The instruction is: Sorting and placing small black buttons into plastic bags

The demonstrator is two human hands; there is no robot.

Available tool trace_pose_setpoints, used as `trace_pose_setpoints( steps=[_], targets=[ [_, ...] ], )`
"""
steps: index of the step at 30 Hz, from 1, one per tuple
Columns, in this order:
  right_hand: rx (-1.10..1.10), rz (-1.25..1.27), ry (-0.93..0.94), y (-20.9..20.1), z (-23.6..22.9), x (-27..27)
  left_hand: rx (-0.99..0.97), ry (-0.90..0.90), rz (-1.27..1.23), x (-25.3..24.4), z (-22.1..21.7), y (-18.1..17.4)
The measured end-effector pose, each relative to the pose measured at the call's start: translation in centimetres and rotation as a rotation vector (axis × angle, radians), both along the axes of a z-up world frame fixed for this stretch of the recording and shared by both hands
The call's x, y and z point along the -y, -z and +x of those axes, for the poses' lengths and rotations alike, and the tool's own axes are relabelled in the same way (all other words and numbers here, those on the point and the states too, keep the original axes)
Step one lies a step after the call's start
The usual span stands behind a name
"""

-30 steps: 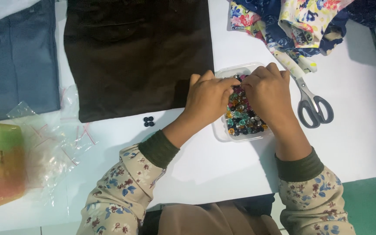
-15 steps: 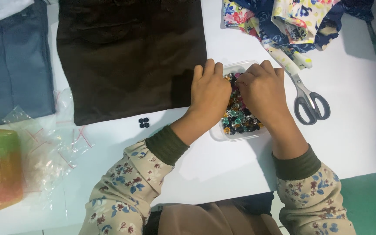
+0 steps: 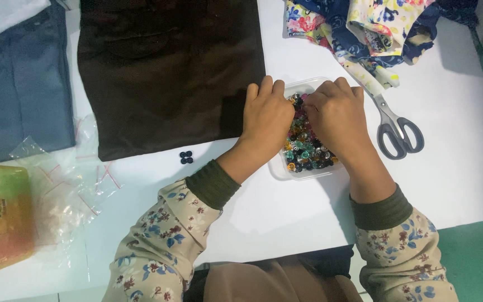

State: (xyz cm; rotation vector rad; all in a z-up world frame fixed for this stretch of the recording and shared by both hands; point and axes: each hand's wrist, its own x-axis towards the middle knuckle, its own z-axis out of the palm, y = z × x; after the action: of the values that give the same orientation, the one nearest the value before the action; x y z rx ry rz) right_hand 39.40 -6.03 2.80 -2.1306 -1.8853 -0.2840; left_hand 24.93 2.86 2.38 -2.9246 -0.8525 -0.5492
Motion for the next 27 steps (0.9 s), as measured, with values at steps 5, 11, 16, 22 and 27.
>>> trace_pose_setpoints(
  steps=[5,11,16,22,27],
  targets=[
    [-0.013,0.028,0.002,0.6,0.3,0.1,0.092,0.058,-0.021,0.2,-0.9,-0.2],
    [-0.083,0.072,-0.007,-1.0,-0.1,0.3,0.255,0.134,-0.146,0.1,-2.2,-1.2],
    [-0.154,0.208,-0.064,-1.3,-0.6,0.3,0.413,0.110,-0.231,0.7,-6.6,-1.8],
    [-0.287,0.501,-0.229,-2.8,-4.5,-0.1,0.544,-0.027,-0.206,1.1,-16.4,-2.2],
    [-0.563,0.635,-0.499,-8.1,-16.1,0.2,0.667,-0.193,-0.064,2.4,-22.8,0.4]
  ],
)
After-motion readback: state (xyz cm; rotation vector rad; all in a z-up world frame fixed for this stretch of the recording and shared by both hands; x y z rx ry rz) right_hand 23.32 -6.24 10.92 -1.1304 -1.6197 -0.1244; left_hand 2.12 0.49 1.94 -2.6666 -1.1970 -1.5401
